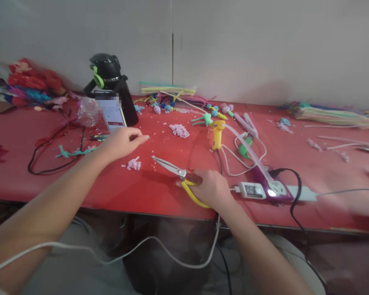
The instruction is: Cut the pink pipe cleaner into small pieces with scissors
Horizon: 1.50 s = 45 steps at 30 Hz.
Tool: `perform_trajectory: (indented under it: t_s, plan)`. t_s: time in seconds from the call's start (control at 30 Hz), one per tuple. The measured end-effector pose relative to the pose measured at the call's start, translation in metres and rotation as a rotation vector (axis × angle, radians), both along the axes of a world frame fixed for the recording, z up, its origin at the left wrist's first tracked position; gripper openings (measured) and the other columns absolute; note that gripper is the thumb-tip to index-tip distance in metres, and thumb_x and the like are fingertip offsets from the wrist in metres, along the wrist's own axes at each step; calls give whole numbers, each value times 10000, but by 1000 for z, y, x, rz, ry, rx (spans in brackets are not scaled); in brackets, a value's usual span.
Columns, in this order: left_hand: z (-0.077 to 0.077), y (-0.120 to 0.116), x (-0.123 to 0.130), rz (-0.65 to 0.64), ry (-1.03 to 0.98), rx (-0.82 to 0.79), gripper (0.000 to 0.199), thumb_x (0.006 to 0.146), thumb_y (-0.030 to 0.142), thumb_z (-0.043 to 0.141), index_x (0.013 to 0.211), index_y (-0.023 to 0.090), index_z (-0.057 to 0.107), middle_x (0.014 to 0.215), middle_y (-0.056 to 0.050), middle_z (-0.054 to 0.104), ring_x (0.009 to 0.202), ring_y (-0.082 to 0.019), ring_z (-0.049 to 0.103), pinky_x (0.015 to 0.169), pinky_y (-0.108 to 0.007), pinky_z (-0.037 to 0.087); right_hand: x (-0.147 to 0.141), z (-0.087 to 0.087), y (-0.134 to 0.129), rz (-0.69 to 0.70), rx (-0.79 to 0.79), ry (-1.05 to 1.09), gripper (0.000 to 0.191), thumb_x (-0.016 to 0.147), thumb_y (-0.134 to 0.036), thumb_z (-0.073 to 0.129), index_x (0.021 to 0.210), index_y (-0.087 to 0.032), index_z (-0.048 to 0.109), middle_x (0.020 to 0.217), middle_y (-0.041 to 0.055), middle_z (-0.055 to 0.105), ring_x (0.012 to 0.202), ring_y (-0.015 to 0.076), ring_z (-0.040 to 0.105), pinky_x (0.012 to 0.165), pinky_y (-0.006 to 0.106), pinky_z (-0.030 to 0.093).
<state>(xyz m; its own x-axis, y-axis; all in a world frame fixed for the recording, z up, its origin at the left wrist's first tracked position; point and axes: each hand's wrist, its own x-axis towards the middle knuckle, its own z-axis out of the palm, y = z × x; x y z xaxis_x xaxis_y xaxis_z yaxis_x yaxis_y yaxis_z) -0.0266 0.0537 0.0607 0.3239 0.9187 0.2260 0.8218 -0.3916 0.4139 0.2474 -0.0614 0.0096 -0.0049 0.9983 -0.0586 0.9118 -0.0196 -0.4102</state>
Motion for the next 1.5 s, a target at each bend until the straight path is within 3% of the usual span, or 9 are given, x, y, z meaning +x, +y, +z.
perform_trajectory:
  t_s: [0.13,0.23,0.37,0.53,0.77,0.97,1.13,1.3,1.5]
  plan:
    - [-5,52,30,-117,-66,-56,107,807,262,651,847,179,707,854,-64,724,758,-168,619,721,-284,421,-5,5,1,-33,-23,-123,596,744,-823,532,649,-235,541,618,47,609,608,199,593,530,268,275]
    - [-10,81,53,-170,-4,-81,151,794,198,644,916,155,719,994,-101,742,868,-190,652,788,-300,449,-9,7,0,-23,-27,-169,579,754,-813,543,688,-238,551,653,57,642,647,220,637,530,267,267]
    - [-18,101,81,-219,95,-131,211,787,139,634,979,155,719,1057,-114,738,909,-201,661,772,-293,463,-10,9,0,-26,-31,-156,577,778,-802,532,677,-233,529,659,57,649,656,224,652,529,268,265]
    - [-28,104,101,-268,136,-125,228,785,168,669,1011,170,699,1120,-119,705,963,-223,649,798,-303,463,-10,8,0,-21,-25,-162,566,782,-790,541,681,-233,543,649,58,646,625,215,633,517,274,249]
    - [-32,100,110,-285,178,-133,299,773,149,686,1071,181,678,1111,-119,689,970,-229,648,814,-304,454,-9,8,0,-18,-26,-167,557,792,-776,536,675,-231,540,662,58,652,622,205,621,515,274,239]
    - [-34,98,112,-265,194,-112,180,776,172,692,956,172,684,1113,-132,688,981,-251,641,800,-331,442,-10,9,0,-21,-33,-154,552,793,-770,537,667,-232,517,659,58,649,637,213,631,514,272,246]
    - [-30,95,108,-247,175,-106,59,791,179,676,848,164,672,969,-117,712,863,-224,644,750,-321,443,-10,8,1,-21,-29,-157,543,799,-755,547,667,-229,517,650,56,644,643,215,638,512,272,247]
    - [-26,93,98,-219,159,-92,127,826,169,623,943,168,674,1018,-106,714,885,-210,652,743,-301,458,-10,7,2,-26,-23,-161,539,791,-752,559,671,-228,527,646,51,645,643,213,643,510,269,246]
    - [-35,95,104,-235,215,-77,187,793,171,671,976,191,704,1099,-105,693,987,-237,653,825,-318,466,-10,5,1,-21,-7,-168,504,795,-714,577,678,-226,527,659,44,655,652,204,648,516,266,238]
